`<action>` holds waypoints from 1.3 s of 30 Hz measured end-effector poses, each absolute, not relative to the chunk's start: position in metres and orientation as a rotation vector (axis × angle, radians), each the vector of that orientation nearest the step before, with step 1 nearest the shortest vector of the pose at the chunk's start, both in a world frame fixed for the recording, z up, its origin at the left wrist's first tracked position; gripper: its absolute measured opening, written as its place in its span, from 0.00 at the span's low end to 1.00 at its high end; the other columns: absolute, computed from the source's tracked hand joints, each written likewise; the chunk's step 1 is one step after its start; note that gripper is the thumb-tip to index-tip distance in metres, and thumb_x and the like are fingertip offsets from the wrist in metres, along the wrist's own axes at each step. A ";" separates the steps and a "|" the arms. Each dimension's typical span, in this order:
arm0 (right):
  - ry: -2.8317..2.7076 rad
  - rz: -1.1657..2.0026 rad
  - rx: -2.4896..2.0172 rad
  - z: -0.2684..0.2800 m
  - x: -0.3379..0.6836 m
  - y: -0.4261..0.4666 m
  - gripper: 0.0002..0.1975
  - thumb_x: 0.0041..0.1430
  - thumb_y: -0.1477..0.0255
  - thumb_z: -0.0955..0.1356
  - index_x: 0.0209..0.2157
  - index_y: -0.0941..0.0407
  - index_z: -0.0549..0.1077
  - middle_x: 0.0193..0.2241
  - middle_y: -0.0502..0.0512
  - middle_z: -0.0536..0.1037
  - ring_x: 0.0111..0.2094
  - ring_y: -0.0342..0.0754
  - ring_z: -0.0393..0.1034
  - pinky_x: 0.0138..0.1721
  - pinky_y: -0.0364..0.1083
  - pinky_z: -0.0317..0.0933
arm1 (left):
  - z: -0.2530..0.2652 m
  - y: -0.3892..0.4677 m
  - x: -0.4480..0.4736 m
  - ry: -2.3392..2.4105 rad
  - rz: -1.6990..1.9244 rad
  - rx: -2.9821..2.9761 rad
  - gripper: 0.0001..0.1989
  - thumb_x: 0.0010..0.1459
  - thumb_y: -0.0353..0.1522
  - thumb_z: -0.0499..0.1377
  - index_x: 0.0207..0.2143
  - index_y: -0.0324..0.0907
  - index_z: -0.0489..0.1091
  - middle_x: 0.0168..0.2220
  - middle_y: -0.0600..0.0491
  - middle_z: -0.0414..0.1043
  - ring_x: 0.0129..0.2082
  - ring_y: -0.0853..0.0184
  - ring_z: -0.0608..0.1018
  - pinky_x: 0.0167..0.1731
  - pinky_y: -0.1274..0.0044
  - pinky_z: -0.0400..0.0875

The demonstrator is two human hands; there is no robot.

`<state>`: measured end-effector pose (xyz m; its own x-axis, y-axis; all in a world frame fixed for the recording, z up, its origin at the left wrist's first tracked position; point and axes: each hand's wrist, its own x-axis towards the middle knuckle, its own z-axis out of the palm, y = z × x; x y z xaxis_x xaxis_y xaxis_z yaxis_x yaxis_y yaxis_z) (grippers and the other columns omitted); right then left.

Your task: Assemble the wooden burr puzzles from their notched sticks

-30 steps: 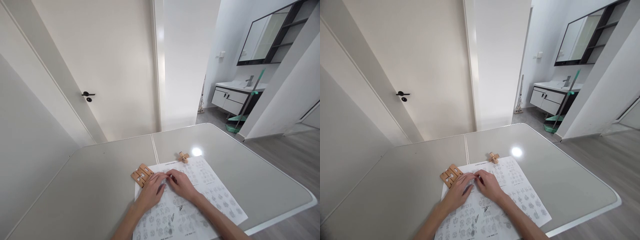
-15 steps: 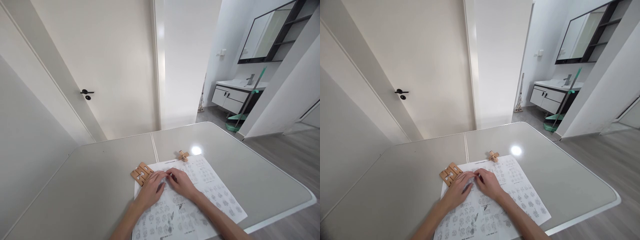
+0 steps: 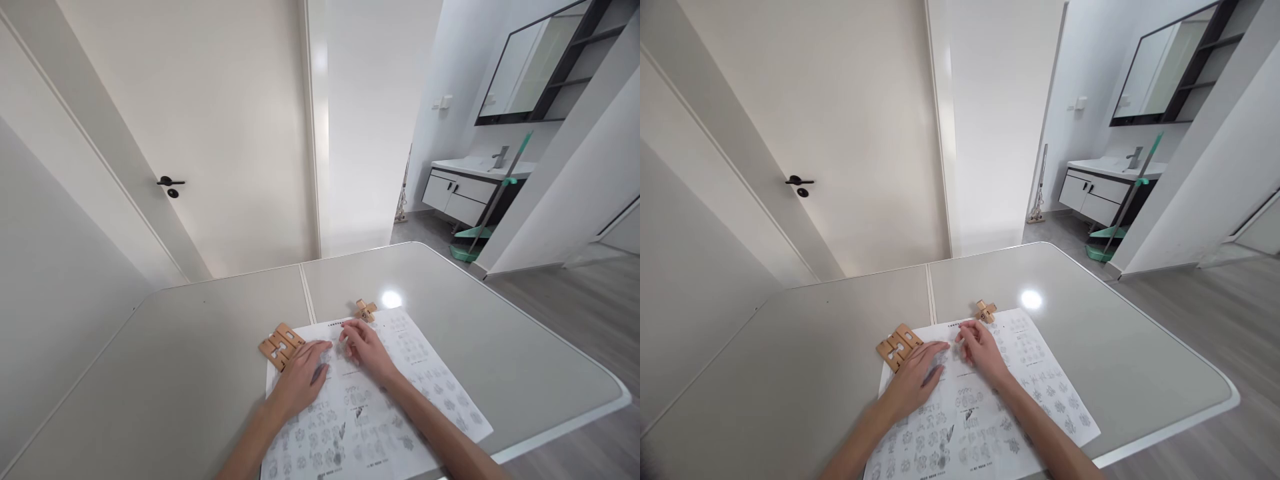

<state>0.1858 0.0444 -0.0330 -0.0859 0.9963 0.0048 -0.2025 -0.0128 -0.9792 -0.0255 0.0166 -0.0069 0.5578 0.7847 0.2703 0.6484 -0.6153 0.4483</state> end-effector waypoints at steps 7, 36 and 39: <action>-0.430 1.735 -0.725 -0.039 0.204 0.065 0.19 0.62 0.55 0.71 0.38 0.58 0.76 0.28 0.52 0.74 0.18 0.38 0.59 0.11 0.36 0.52 | -0.006 0.016 -0.026 1.174 0.635 2.472 0.20 0.70 0.32 0.51 0.63 0.52 0.61 0.60 0.50 0.70 0.62 0.58 0.71 0.61 0.60 0.68; -1.120 2.373 -0.430 -0.021 0.190 0.034 0.17 0.65 0.61 0.66 0.31 0.61 0.74 0.20 0.50 0.74 0.12 0.41 0.65 0.10 0.39 0.55 | -0.012 0.021 -0.024 0.673 0.864 1.429 0.38 0.58 0.54 0.63 0.65 0.49 0.62 0.62 0.43 0.68 0.64 0.48 0.68 0.63 0.57 0.61; -1.173 2.406 -0.408 -0.022 0.189 0.033 0.17 0.66 0.60 0.66 0.34 0.61 0.73 0.23 0.51 0.76 0.14 0.42 0.68 0.11 0.40 0.59 | -0.004 0.017 -0.023 0.640 0.807 1.355 0.37 0.56 0.52 0.65 0.63 0.48 0.65 0.59 0.43 0.72 0.61 0.48 0.71 0.61 0.56 0.64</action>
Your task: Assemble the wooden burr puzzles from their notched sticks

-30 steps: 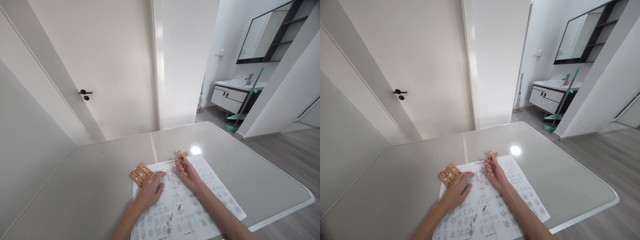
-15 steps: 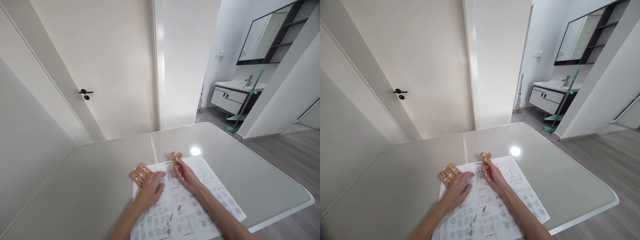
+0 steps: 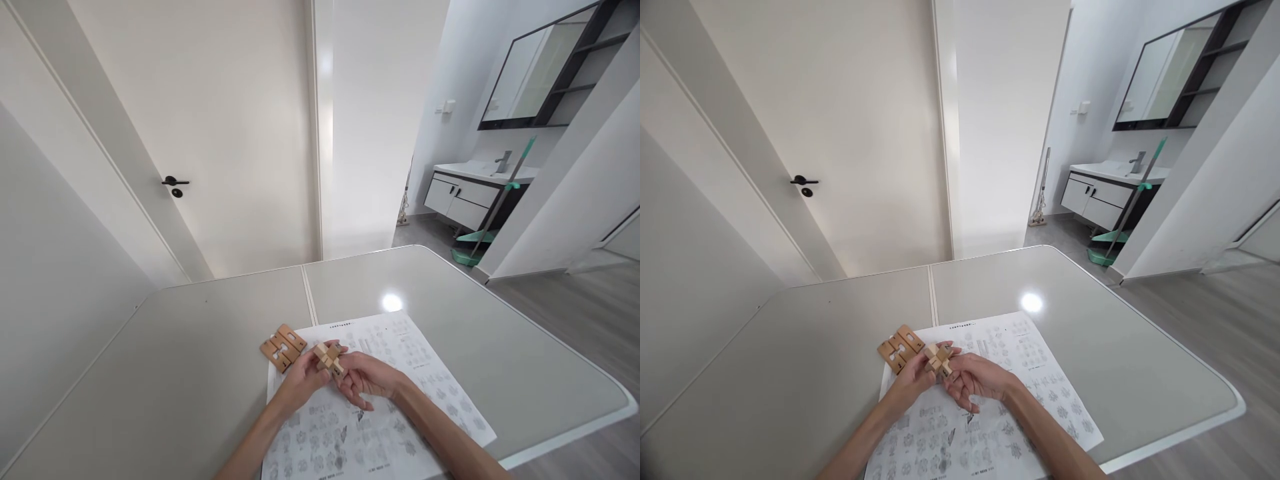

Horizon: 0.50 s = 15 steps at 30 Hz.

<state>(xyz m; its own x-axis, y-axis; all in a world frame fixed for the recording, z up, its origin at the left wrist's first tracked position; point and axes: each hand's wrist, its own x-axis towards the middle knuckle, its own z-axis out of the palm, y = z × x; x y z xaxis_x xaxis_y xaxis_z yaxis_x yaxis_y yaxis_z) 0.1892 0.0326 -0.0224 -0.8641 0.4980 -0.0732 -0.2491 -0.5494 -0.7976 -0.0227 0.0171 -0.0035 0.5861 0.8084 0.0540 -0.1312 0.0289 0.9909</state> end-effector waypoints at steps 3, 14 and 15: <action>-1.197 2.347 -0.408 -0.022 0.189 0.031 0.19 0.66 0.57 0.68 0.38 0.61 0.73 0.28 0.52 0.76 0.17 0.42 0.70 0.13 0.39 0.61 | 0.001 0.015 -0.020 0.656 0.820 1.307 0.39 0.53 0.49 0.69 0.64 0.47 0.64 0.59 0.43 0.71 0.54 0.51 0.76 0.56 0.59 0.70; -1.602 1.983 -0.533 -0.024 0.192 0.031 0.16 0.66 0.58 0.69 0.35 0.58 0.73 0.17 0.46 0.74 0.15 0.40 0.62 0.22 0.41 0.59 | 0.000 0.017 -0.028 0.771 0.828 1.477 0.37 0.47 0.39 0.74 0.59 0.47 0.69 0.58 0.46 0.71 0.57 0.51 0.74 0.59 0.63 0.67; -1.605 1.959 -0.547 -0.024 0.192 0.031 0.16 0.66 0.58 0.69 0.34 0.58 0.73 0.17 0.46 0.73 0.16 0.40 0.63 0.22 0.41 0.59 | 0.000 0.018 -0.028 0.770 0.833 1.494 0.36 0.47 0.39 0.74 0.59 0.47 0.69 0.58 0.46 0.71 0.58 0.51 0.73 0.59 0.63 0.66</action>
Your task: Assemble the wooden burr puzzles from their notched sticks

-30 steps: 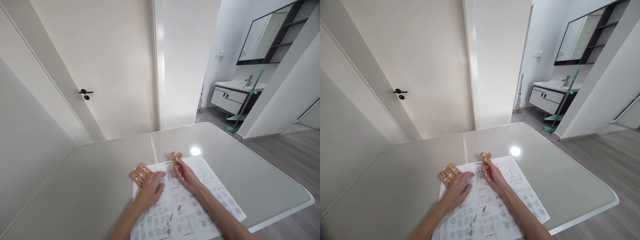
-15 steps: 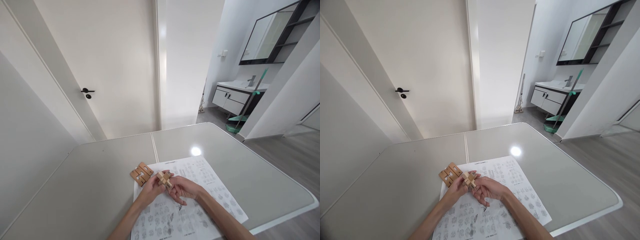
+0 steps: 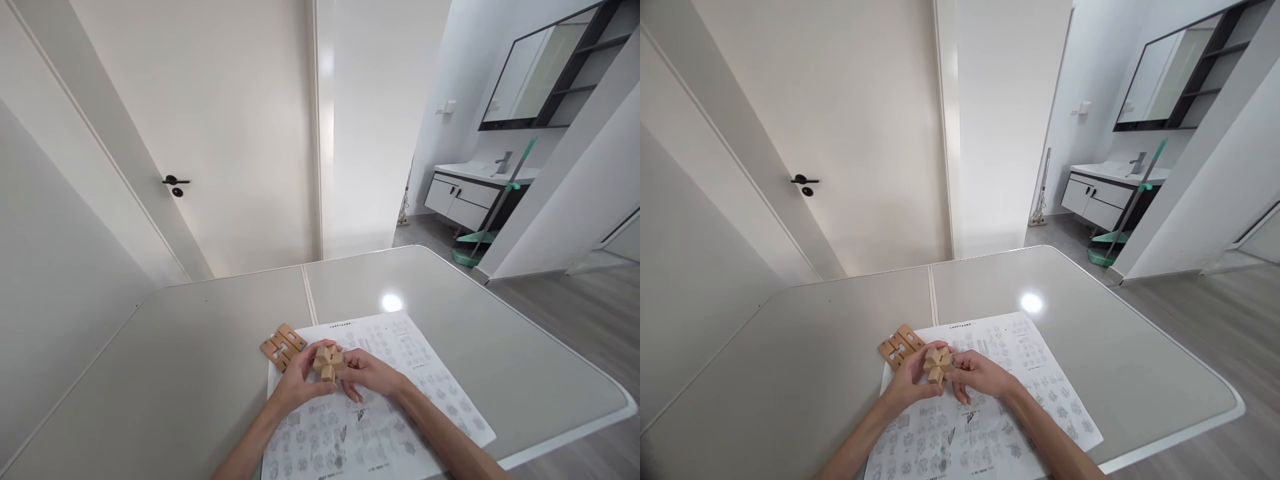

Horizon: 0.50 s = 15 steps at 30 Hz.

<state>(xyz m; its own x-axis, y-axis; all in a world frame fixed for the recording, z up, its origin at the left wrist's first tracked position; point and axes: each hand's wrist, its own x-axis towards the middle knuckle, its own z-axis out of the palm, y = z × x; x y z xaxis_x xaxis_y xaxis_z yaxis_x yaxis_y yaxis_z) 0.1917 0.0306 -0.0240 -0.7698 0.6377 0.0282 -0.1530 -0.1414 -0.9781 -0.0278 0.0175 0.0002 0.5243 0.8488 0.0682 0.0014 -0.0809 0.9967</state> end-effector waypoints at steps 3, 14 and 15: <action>-1.620 1.851 -0.615 -0.024 0.189 0.030 0.16 0.65 0.58 0.70 0.34 0.58 0.73 0.16 0.45 0.72 0.16 0.41 0.64 0.23 0.41 0.59 | 0.000 0.018 -0.028 0.787 0.855 1.525 0.36 0.48 0.38 0.74 0.59 0.47 0.69 0.59 0.46 0.71 0.59 0.51 0.72 0.60 0.64 0.65; -1.727 1.488 -0.801 -0.012 0.181 0.020 0.18 0.67 0.58 0.66 0.28 0.56 0.72 0.15 0.47 0.70 0.17 0.43 0.62 0.24 0.42 0.57 | 0.012 0.013 -0.023 0.943 0.935 1.673 0.32 0.47 0.38 0.74 0.54 0.48 0.72 0.55 0.48 0.74 0.56 0.52 0.74 0.59 0.64 0.67; -1.740 1.432 -0.819 -0.013 0.181 0.020 0.17 0.68 0.60 0.66 0.29 0.55 0.73 0.16 0.47 0.70 0.18 0.43 0.62 0.24 0.42 0.57 | 0.013 0.012 -0.022 0.966 0.938 1.684 0.31 0.47 0.37 0.74 0.54 0.48 0.72 0.55 0.48 0.75 0.56 0.52 0.75 0.59 0.64 0.67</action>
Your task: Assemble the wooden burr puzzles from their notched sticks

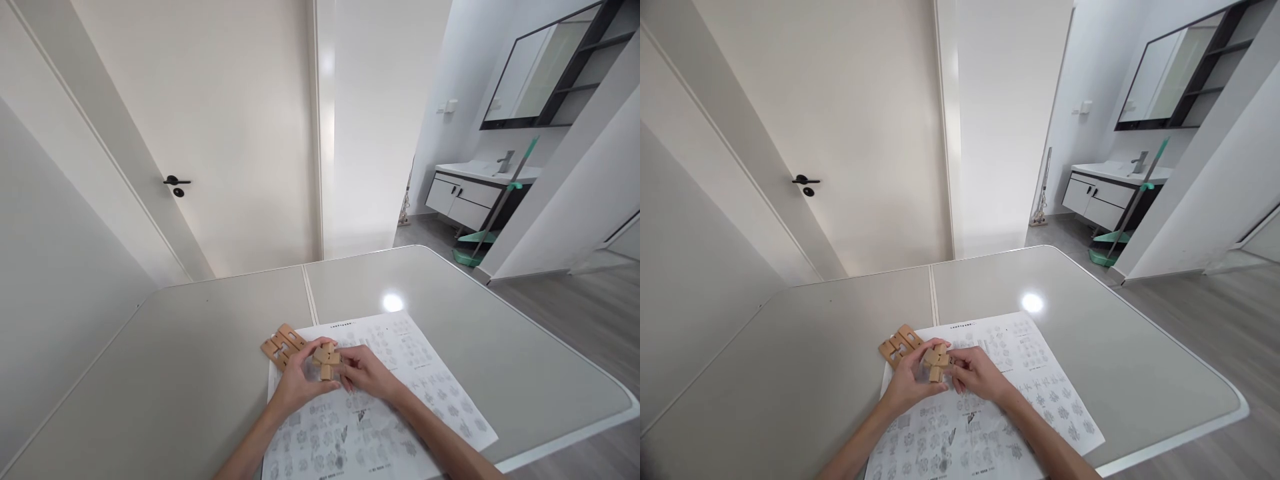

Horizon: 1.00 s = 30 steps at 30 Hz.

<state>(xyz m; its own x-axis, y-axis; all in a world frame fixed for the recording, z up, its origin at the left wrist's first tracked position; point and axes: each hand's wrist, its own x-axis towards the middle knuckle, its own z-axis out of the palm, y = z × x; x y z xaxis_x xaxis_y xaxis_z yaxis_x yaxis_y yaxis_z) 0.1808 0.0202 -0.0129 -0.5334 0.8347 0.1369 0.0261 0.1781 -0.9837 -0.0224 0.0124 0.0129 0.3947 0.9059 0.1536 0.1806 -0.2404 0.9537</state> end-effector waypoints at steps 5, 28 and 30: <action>-1.738 1.079 -0.978 -0.024 0.178 0.024 0.07 0.62 0.72 0.68 0.40 0.54 0.78 0.21 0.48 0.74 0.23 0.45 0.66 0.28 0.43 0.60 | 0.013 0.010 -0.016 1.084 0.996 1.713 0.31 0.47 0.37 0.74 0.55 0.50 0.72 0.56 0.50 0.75 0.56 0.52 0.75 0.59 0.63 0.67; -1.646 1.155 -0.956 -0.028 0.172 0.022 0.06 0.58 0.76 0.65 0.37 0.53 0.70 0.22 0.45 0.70 0.24 0.44 0.60 0.27 0.42 0.52 | 0.010 0.011 -0.016 1.124 1.012 1.724 0.30 0.48 0.34 0.72 0.55 0.50 0.72 0.56 0.49 0.75 0.56 0.51 0.75 0.60 0.60 0.67; -1.642 1.148 -0.963 -0.029 0.172 0.022 0.06 0.58 0.75 0.65 0.38 0.53 0.70 0.22 0.45 0.70 0.24 0.44 0.60 0.26 0.42 0.51 | 0.010 0.011 -0.016 1.118 1.017 1.732 0.30 0.49 0.33 0.72 0.55 0.50 0.72 0.56 0.49 0.75 0.56 0.51 0.75 0.59 0.61 0.67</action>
